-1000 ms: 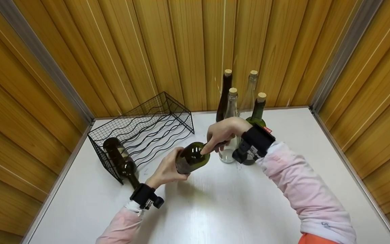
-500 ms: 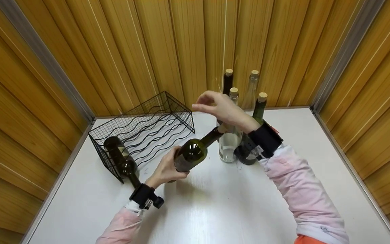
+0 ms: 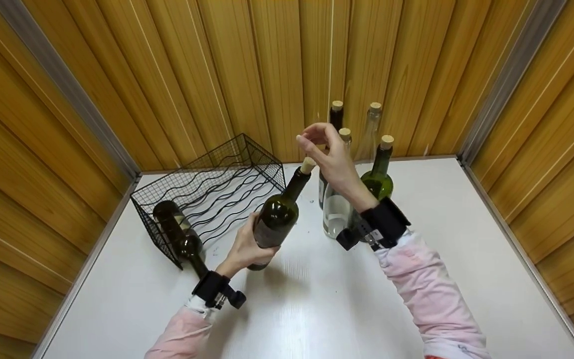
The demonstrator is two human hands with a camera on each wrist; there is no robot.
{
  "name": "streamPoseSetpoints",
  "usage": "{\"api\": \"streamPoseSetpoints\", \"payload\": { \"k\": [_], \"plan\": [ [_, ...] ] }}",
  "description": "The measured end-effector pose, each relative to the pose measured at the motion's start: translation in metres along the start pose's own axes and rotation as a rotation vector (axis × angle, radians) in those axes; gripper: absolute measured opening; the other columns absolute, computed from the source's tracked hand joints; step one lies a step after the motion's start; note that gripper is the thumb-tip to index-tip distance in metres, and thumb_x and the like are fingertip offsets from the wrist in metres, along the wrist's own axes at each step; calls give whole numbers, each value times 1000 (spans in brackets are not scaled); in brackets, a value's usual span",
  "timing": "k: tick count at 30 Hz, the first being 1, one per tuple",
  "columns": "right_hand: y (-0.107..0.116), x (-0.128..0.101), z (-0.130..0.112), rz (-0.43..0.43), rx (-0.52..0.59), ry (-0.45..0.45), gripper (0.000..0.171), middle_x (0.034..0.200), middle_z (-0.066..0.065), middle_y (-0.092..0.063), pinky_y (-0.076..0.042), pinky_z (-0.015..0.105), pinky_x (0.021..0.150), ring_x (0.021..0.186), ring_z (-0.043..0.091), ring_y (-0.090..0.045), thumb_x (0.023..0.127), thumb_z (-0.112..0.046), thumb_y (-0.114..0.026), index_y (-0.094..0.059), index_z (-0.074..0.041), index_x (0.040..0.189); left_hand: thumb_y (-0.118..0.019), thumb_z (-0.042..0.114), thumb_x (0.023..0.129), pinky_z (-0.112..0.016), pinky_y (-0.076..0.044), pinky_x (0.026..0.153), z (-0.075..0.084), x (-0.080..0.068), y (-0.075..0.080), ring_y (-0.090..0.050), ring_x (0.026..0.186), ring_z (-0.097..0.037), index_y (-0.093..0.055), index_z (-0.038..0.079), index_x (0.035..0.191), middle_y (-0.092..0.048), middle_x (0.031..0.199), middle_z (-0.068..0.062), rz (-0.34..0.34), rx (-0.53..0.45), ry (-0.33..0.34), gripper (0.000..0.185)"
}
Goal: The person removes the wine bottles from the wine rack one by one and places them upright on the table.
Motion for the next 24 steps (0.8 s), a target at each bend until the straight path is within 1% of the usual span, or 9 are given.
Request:
{"api": "streamPoseSetpoints", "payload": {
  "k": [4, 8, 11, 17, 21, 24],
  "plan": [
    [0, -8, 10, 37, 94, 9, 30, 105, 28, -51, -43, 29, 77, 95, 28, -52, 90, -15, -56, -47, 5, 111, -79, 19, 54, -29, -45, 73, 0, 0, -3, -55, 82, -11, -44, 11, 117, -58, 96, 3, 31, -22, 44, 73],
    [-5, -17, 22, 67, 212, -13, 36, 105, 22, -51, -45, 33, 77, 93, 27, -52, 88, -19, -60, -46, 4, 111, -79, 17, 55, -30, -45, 73, 2, -1, -7, -56, 82, -12, -44, 10, 115, -58, 95, 2, 57, -56, 87, 70],
    [-11, -23, 31, 88, 267, -35, 39, 106, 18, -50, -45, 34, 79, 93, 24, -52, 87, -21, -61, -45, 4, 112, -79, 17, 57, -30, -45, 73, 5, -1, -10, -56, 82, -13, -43, 9, 114, -58, 95, 2, 69, -74, 100, 68],
    [-25, -31, 45, 107, 298, -80, 46, 108, 18, -51, -44, 33, 81, 95, 24, -52, 87, -24, -61, -42, 6, 117, -79, 15, 58, -30, -45, 73, 10, -1, -16, -56, 82, -13, -43, 9, 114, -58, 95, 3, 79, -107, 123, 67],
    [-34, -34, 52, 91, 305, -114, 55, 108, 17, -51, -42, 34, 85, 96, 24, -53, 85, -31, -63, -41, 6, 119, -79, 15, 58, -30, -45, 73, 10, -3, -22, -56, 81, -12, -43, 10, 115, -58, 94, 4, 75, -141, 164, 68],
    [-42, -35, 54, 58, 305, -114, 48, 108, 19, -53, -41, 36, 86, 99, 29, -52, 87, -29, -61, -43, 4, 117, -80, 14, 58, -31, -45, 74, 9, -5, -25, -56, 81, -12, -43, 11, 115, -57, 94, 4, 78, -148, 198, 69]
  ]
}}
Point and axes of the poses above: each hand's wrist, its own x-axis towards the middle knuckle, its own y-axis out of the back of the hand, z = x × y, the point moved 8 cm from there along x, towards the middle knuckle
